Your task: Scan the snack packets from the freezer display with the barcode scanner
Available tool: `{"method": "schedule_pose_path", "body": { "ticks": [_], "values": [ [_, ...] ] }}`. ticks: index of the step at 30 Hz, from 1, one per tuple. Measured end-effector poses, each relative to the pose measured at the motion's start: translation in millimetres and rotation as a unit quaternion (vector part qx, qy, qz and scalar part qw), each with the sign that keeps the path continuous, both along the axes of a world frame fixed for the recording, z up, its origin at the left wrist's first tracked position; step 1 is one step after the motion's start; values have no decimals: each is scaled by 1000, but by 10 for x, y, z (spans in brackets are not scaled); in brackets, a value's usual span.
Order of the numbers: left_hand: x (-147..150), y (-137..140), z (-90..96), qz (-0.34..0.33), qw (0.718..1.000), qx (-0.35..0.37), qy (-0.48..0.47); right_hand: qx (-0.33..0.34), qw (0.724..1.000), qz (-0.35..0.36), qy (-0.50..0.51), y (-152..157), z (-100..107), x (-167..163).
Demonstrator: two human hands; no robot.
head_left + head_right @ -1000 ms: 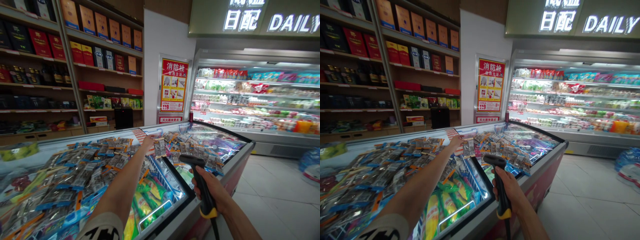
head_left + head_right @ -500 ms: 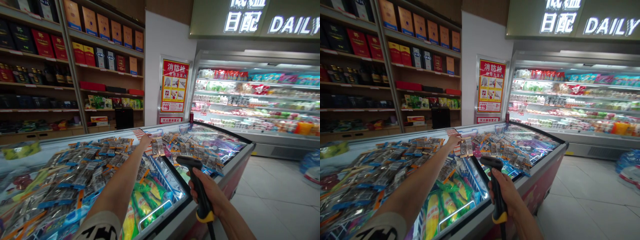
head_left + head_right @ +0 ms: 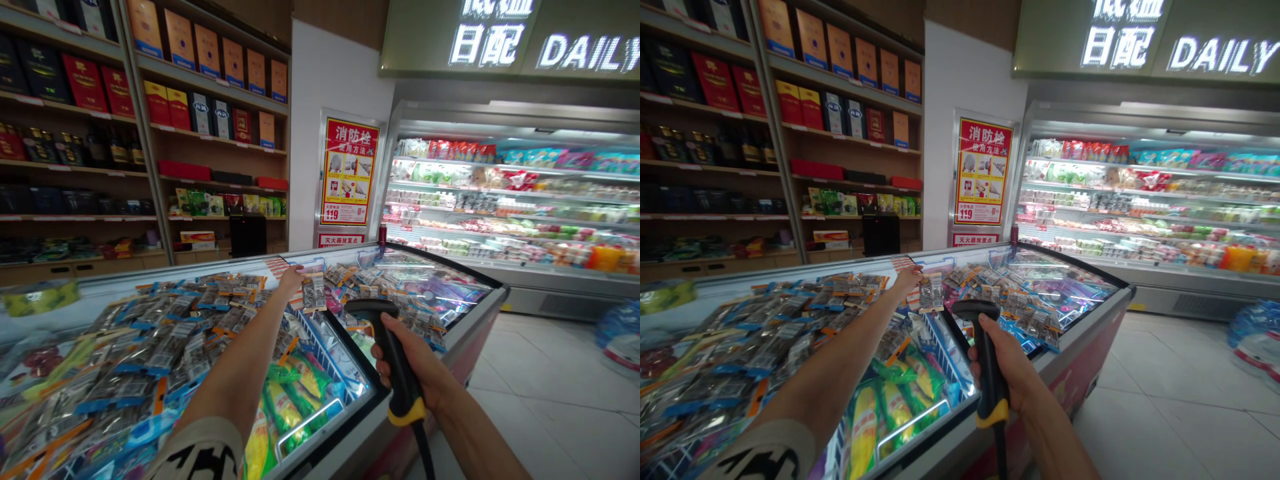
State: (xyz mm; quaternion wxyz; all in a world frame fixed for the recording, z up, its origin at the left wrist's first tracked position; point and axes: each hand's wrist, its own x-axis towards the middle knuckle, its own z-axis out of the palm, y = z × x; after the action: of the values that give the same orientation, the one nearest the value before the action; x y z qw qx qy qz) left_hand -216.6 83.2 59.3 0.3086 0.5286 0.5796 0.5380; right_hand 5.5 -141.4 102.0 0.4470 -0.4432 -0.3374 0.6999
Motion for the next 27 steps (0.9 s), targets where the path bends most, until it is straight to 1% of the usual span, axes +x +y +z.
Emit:
{"method": "schedule_pose_path", "body": {
  "ticks": [6,17,22,27],
  "values": [
    [-14,4,-12,-5,1000,8,15,-3,1000,-14,-21,9,36,-17],
    [12,27,-46,-4,1000,9,20,-16,1000,1,-13,51,61,11],
    [6,18,-37,-8,1000,5,28,-21,999,-8,-42,78,47,8],
    [7,30,-39,-2,999,6,45,-20,999,-8,-42,118,10,-26]
  ]
}}
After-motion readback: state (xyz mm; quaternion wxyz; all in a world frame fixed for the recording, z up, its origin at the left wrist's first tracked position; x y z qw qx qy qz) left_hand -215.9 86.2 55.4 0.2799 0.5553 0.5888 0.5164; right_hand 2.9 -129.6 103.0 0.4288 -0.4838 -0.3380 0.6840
